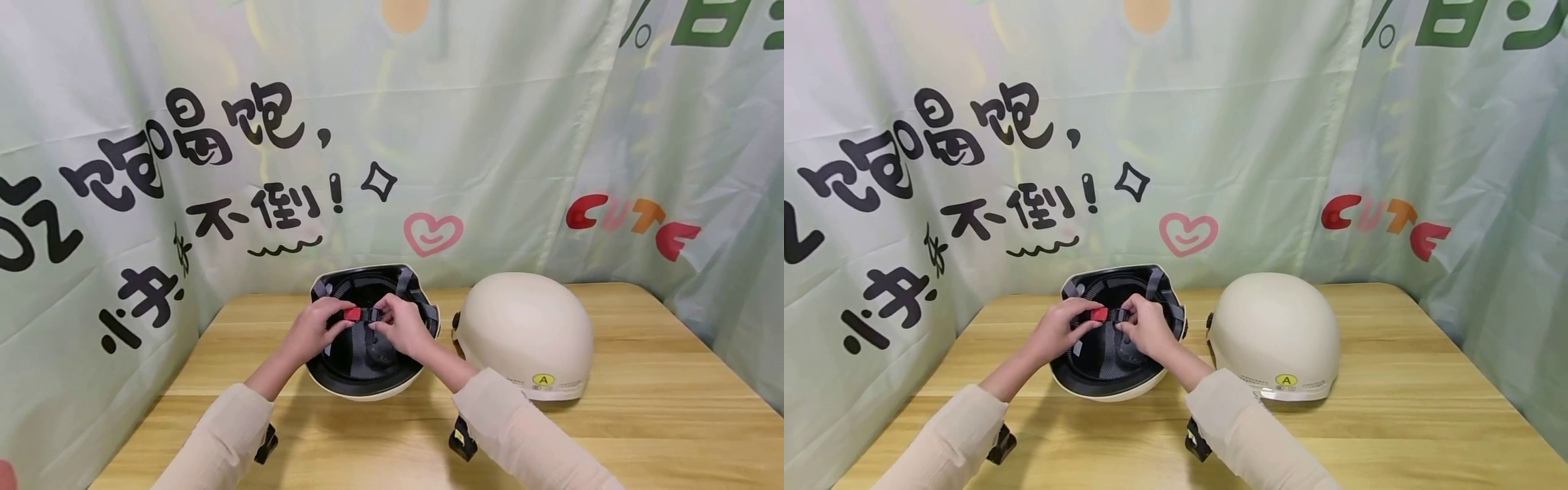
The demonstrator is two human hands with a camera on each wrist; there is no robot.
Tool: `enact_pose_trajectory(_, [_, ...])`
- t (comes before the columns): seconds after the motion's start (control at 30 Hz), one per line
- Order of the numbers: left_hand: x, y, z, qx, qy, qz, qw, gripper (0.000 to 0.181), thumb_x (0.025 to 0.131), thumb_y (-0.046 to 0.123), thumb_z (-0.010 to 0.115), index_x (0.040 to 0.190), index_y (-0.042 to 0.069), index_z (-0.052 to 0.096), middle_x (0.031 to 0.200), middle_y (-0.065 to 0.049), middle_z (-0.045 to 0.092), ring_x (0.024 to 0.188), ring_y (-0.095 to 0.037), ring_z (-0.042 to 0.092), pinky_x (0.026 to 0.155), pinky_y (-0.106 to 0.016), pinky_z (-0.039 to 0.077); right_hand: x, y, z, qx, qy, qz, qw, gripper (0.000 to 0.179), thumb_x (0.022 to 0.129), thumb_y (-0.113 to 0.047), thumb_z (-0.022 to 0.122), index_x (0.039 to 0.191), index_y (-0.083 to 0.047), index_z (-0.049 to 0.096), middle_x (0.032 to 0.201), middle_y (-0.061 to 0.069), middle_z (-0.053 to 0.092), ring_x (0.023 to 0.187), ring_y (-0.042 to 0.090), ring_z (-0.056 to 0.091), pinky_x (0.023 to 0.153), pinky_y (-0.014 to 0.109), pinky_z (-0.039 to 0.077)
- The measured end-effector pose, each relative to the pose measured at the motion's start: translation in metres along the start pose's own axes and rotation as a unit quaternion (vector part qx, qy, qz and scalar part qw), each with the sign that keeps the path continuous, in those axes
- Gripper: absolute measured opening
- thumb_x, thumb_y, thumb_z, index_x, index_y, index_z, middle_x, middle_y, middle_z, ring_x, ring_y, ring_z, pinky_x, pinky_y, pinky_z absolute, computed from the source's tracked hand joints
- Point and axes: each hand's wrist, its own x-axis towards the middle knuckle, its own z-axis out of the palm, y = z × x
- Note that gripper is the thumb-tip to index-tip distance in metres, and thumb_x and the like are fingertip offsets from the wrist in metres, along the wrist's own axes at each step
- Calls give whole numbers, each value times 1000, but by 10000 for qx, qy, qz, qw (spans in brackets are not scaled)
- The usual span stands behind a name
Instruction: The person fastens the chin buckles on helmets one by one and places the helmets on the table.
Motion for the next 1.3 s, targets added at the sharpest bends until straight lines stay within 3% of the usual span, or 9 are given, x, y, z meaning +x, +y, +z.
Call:
enact_pose_trajectory(0.17, [0, -2, 0, -52, -300, -84, 9995, 25, 72, 7, 78, 95, 3, 69, 91, -9, 69, 87, -22, 61, 77, -38, 51, 0, 0, -1, -103, -172, -80, 9998, 18, 75, -1, 73, 88, 0, 61, 81, 11, 68, 67, 15, 65, 61, 22, 52])
enact_pose_trajectory(0.37, [2, -1, 1, -96, -494, -198, 9985, 23, 73, 6, 77, 93, 2, 67, 90, -9, 68, 86, -22, 58, 76, -38, 50, 4, 6, -5, -280, -355, -637, 9969, 16, 76, -1, 73, 88, 0, 62, 75, 10, 67, 63, 13, 61, 57, 18, 48])
enact_pose_trajectory(0.63, [-1, 0, 3, -113, -261, 217, 9994, 23, 71, 4, 78, 92, 1, 68, 88, -10, 69, 87, -23, 61, 78, -38, 52, 5, 9, -9, -243, -617, -866, 9940, 15, 77, -2, 72, 90, 0, 64, 76, 11, 68, 64, 11, 62, 57, 15, 47])
enact_pose_trajectory(1.3, [-1, 6, 4, -151, 39, 431, 9989, 23, 70, 0, 78, 90, 0, 68, 87, -10, 69, 86, -22, 61, 77, -37, 52, 5, 1, -5, -316, -562, -1085, 9920, 14, 77, -2, 73, 88, 0, 65, 77, 12, 69, 65, 14, 65, 58, 12, 47])
